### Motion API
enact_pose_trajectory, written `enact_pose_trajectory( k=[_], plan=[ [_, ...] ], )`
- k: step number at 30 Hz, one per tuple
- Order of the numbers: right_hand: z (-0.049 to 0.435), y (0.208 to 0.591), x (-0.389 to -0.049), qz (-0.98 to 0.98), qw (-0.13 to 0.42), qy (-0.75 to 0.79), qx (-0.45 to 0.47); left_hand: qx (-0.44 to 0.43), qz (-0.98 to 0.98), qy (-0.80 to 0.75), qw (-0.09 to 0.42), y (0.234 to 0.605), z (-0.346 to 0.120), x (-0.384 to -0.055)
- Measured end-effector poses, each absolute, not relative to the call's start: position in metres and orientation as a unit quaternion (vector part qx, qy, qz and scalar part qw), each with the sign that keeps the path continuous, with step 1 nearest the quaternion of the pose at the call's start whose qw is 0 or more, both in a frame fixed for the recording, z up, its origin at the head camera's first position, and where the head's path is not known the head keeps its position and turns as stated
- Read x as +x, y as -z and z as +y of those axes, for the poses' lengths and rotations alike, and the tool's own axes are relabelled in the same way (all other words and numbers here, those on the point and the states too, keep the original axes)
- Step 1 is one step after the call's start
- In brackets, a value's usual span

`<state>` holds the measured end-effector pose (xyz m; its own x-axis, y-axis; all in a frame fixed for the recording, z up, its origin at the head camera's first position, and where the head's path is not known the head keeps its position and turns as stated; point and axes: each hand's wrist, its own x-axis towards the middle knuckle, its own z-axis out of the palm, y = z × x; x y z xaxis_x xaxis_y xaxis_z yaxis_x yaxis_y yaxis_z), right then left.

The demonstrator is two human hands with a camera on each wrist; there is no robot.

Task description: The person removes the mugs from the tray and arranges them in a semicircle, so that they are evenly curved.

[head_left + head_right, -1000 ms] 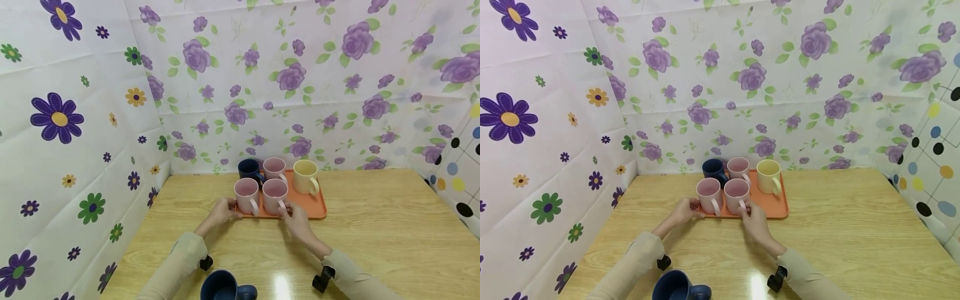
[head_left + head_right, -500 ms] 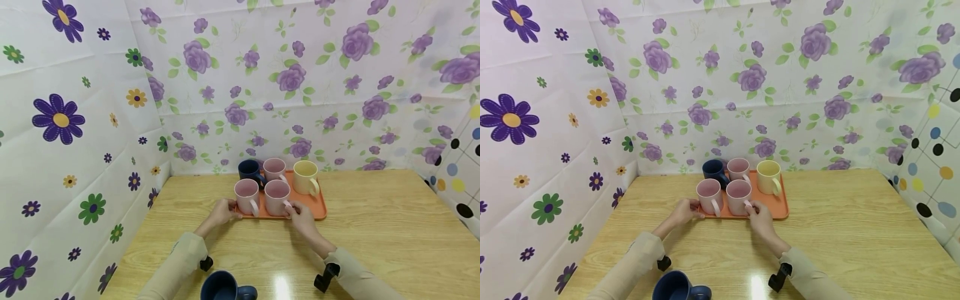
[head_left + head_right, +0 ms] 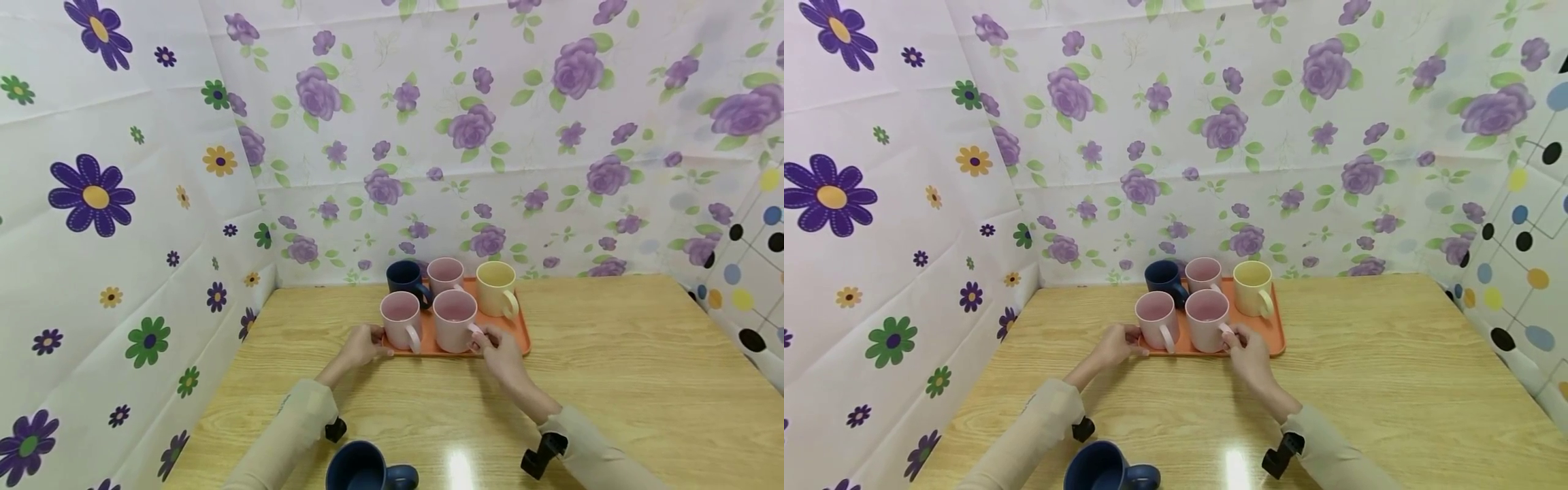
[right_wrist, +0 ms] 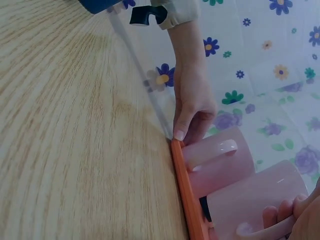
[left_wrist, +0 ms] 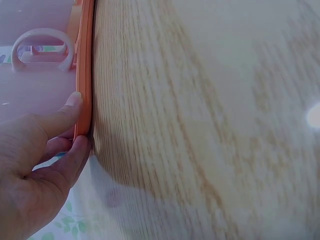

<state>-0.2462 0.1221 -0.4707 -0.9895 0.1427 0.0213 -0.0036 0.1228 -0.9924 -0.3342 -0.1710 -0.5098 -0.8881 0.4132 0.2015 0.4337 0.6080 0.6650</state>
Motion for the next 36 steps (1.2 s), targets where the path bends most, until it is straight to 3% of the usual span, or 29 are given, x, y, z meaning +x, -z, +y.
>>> enact_pose_trajectory(
  k=[8,18,36],
  plan=[
    [0.124,0.467,-0.238,-0.752,0.051,-0.657,-0.023,-0.187,-0.915,0.359,0.004,0.503,-0.163,-0.327],
    [0.127,0.463,-0.225,-0.761,0.050,-0.647,0.031,-0.187,-0.912,0.366,-0.002,0.500,-0.165,-0.326],
    [0.125,0.456,-0.206,-0.764,-0.035,-0.638,0.095,-0.184,-0.909,0.373,0.003,0.502,-0.164,-0.329]
  ],
)
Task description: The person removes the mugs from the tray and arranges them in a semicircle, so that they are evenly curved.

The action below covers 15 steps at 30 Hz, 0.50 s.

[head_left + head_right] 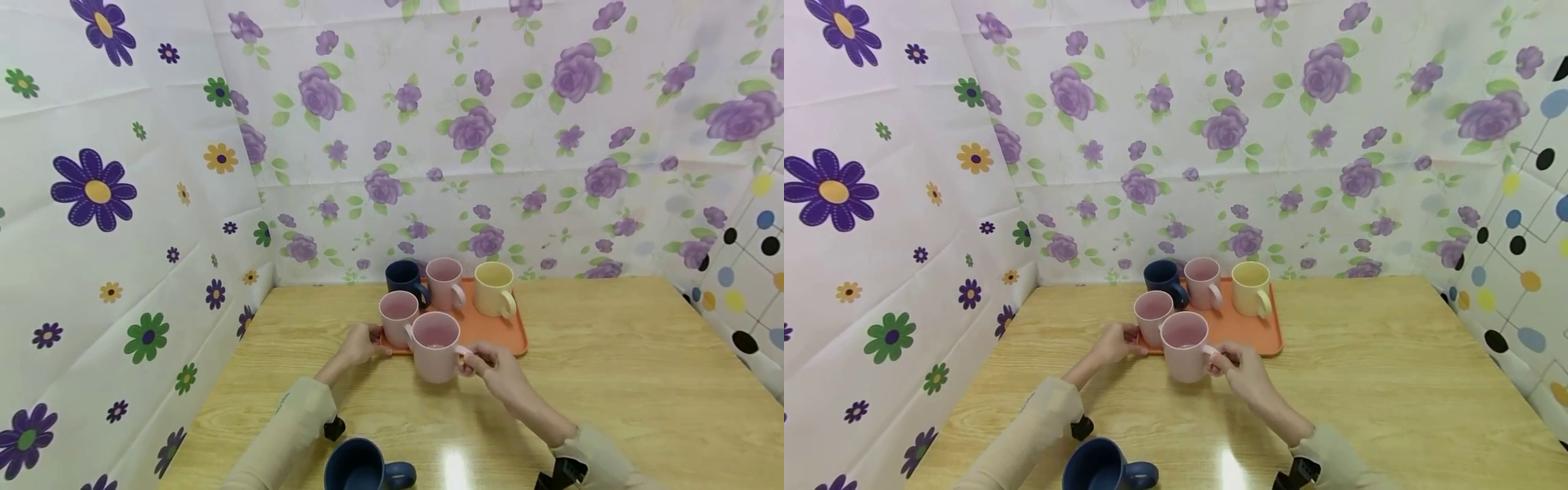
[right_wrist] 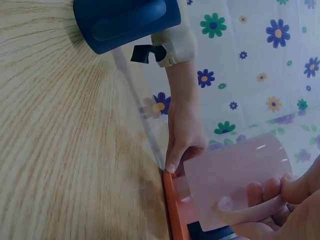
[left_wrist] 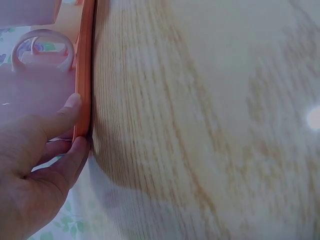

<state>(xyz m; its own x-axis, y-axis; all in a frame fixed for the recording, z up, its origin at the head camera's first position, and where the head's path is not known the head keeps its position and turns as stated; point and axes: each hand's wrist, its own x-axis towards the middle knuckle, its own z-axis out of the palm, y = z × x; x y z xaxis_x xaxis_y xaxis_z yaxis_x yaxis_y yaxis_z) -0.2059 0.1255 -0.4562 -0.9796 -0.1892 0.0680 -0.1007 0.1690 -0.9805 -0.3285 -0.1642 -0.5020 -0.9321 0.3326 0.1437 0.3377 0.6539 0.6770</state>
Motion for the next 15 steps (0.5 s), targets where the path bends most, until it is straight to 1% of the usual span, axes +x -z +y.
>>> enact_pose_trajectory(
  k=[8,12,15],
  plan=[
    [0.120,0.464,-0.200,0.749,0.073,0.639,-0.158,-0.194,-0.906,0.377,0.000,0.507,-0.165,-0.329],
    [0.114,0.466,-0.197,0.738,0.101,0.645,-0.173,-0.203,-0.898,0.390,0.002,0.506,-0.165,-0.329],
    [0.109,0.468,-0.194,0.739,0.110,0.638,-0.186,-0.212,-0.891,0.402,0.002,0.506,-0.165,-0.328]
  ],
)
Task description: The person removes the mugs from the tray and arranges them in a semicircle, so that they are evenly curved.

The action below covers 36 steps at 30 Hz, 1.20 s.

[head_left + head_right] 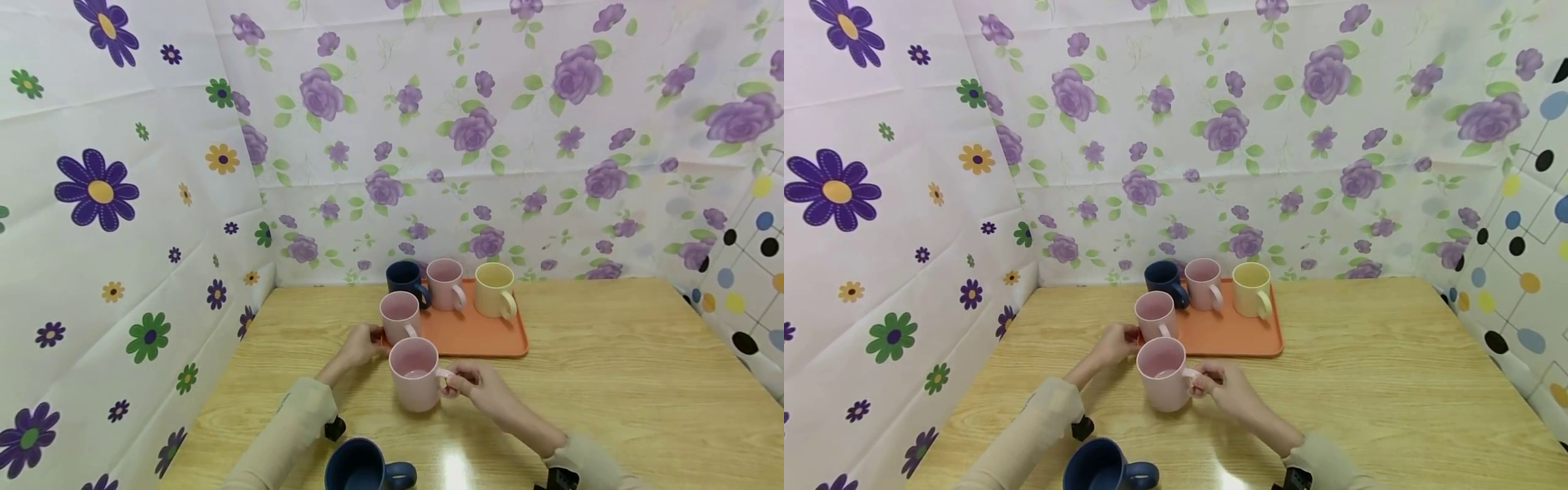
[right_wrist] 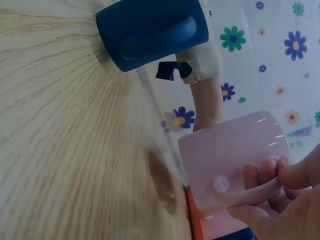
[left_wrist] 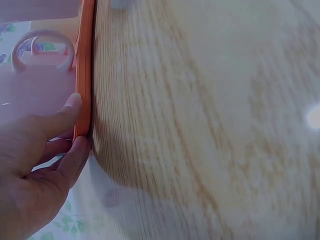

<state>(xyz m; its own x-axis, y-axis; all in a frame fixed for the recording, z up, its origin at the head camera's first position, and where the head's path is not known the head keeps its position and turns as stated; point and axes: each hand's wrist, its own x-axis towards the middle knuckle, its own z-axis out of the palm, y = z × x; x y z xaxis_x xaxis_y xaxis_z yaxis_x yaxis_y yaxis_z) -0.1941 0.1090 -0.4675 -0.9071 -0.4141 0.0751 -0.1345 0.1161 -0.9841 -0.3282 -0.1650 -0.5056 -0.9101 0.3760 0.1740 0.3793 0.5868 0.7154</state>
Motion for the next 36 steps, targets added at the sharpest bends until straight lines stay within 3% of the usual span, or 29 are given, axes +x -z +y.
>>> enact_pose_trajectory(
  k=[10,36],
  plan=[
    [0.095,0.474,-0.189,0.721,0.126,0.629,-0.261,-0.209,-0.898,0.386,0.008,0.504,-0.165,-0.328],
    [0.083,0.493,-0.174,0.693,0.187,0.639,-0.278,-0.187,-0.900,0.393,0.008,0.505,-0.163,-0.326]
  ],
)
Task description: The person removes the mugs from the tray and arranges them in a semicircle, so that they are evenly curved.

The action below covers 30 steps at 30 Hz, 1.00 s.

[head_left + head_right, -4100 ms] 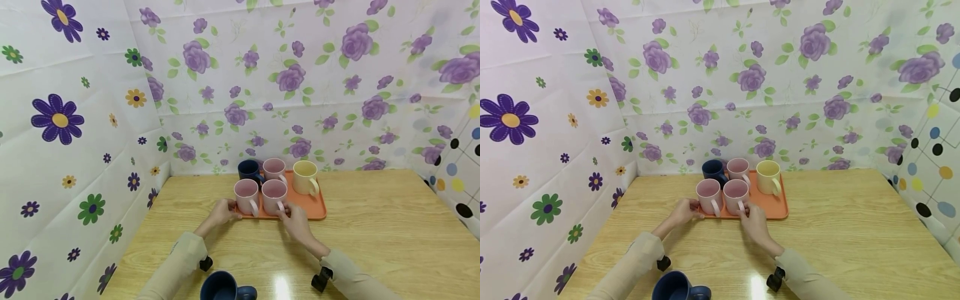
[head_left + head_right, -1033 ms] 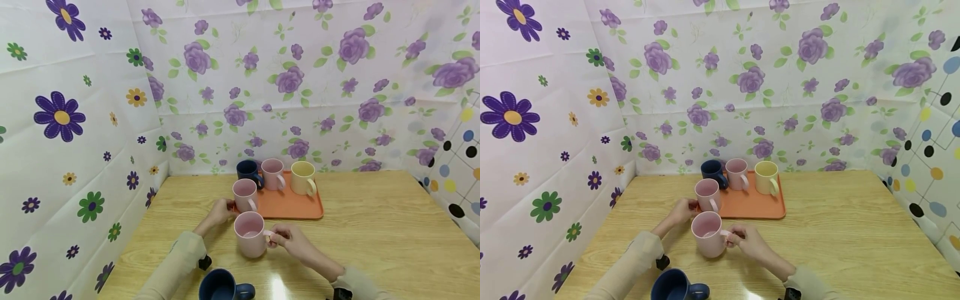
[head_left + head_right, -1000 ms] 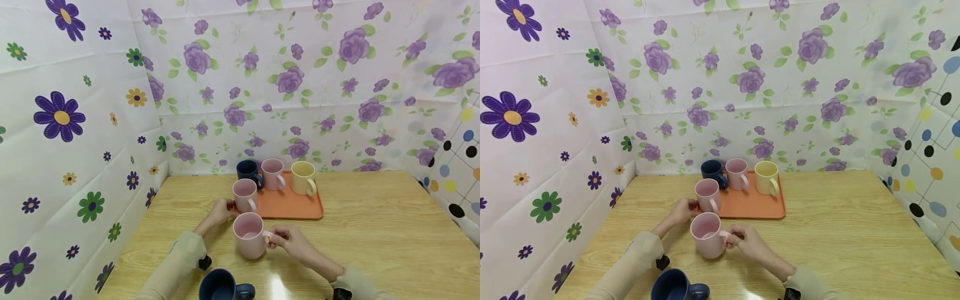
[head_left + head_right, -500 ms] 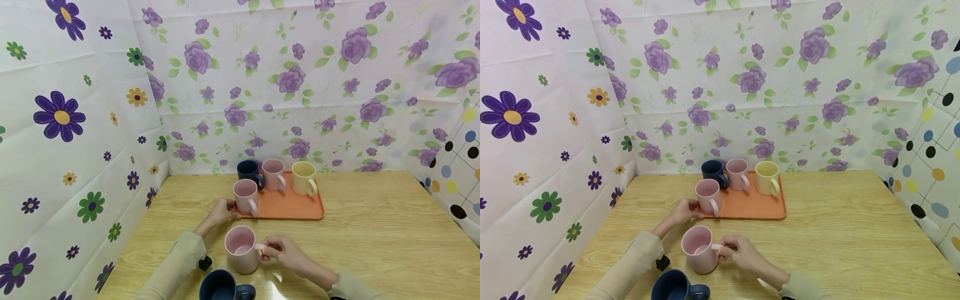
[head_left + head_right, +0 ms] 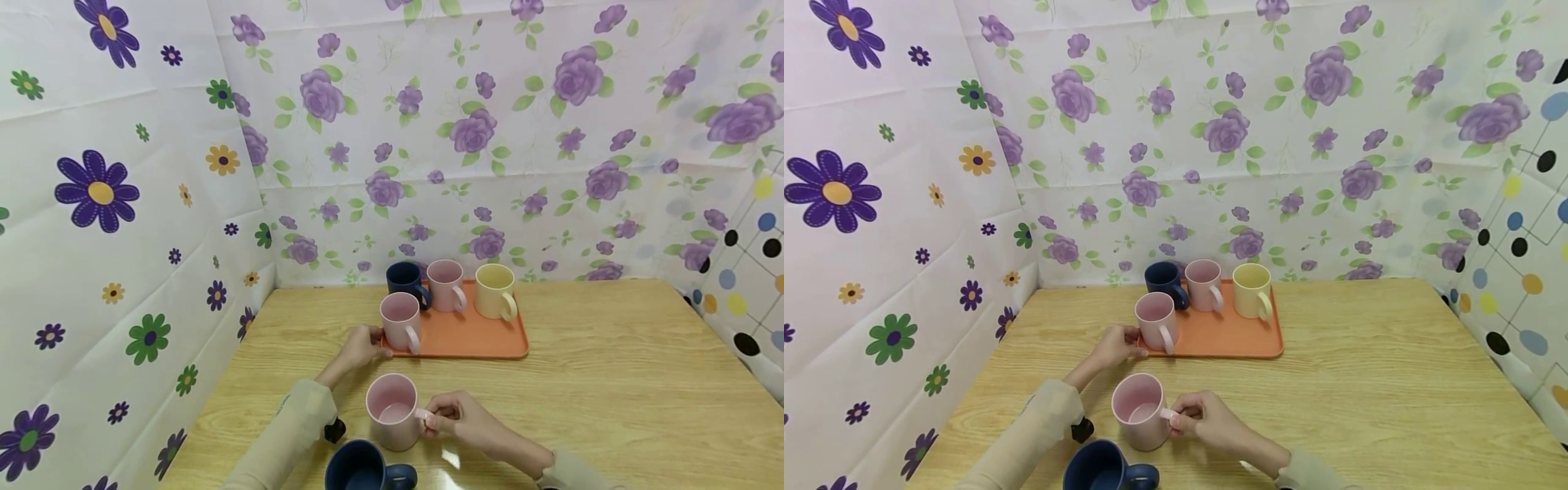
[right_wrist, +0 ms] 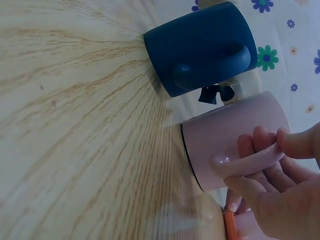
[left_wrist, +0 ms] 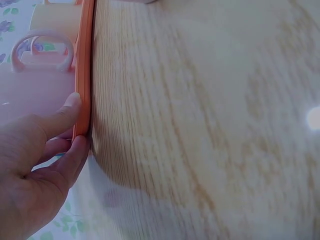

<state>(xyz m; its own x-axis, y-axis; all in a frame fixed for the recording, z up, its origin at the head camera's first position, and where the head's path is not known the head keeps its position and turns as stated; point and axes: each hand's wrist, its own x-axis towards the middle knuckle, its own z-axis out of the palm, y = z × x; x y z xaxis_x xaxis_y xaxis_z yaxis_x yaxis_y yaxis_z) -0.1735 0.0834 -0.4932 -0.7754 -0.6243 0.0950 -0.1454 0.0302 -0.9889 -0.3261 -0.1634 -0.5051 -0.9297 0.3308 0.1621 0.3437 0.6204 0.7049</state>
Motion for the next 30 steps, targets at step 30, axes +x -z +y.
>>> enact_pose_trajectory(
  k=[30],
  plan=[
    [0.077,0.492,-0.234,0.734,0.192,0.624,-0.190,-0.186,-0.894,0.408,0.001,0.504,-0.164,-0.327]
  ],
)
